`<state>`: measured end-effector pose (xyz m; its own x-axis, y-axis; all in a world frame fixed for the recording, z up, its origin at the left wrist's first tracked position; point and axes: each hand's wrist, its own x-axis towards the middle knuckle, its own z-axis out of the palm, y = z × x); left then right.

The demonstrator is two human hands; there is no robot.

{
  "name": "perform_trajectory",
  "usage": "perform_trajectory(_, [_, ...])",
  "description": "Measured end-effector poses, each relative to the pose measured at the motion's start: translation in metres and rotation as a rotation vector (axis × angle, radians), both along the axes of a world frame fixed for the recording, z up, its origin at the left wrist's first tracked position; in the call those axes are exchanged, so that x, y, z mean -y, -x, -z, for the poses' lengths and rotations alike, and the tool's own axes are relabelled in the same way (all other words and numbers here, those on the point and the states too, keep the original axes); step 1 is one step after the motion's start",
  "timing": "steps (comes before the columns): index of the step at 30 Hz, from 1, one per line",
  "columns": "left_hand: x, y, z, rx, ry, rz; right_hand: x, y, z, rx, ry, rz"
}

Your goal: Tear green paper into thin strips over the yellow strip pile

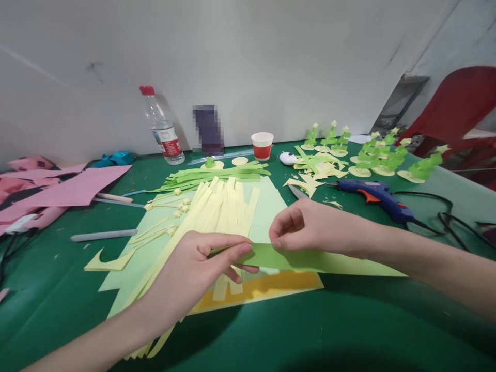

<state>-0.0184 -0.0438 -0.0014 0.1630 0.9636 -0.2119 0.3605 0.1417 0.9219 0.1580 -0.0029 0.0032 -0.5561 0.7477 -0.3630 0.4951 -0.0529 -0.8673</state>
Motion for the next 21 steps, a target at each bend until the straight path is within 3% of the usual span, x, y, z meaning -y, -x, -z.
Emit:
perform_trajectory(6, [-0.001,0.003,-0.005,0.016,0.149,0.003,0.001,-0.006,0.0,-0.033,0.052,-0.056])
perform_trajectory(11, [-0.002,0.007,-0.006,0.035,0.149,0.03,0.003,-0.013,0.004,-0.048,0.126,-0.052])
perform_trajectory(21, [-0.001,0.02,-0.004,0.114,0.16,-0.043,0.01,-0.027,0.002,-0.184,0.292,-0.059])
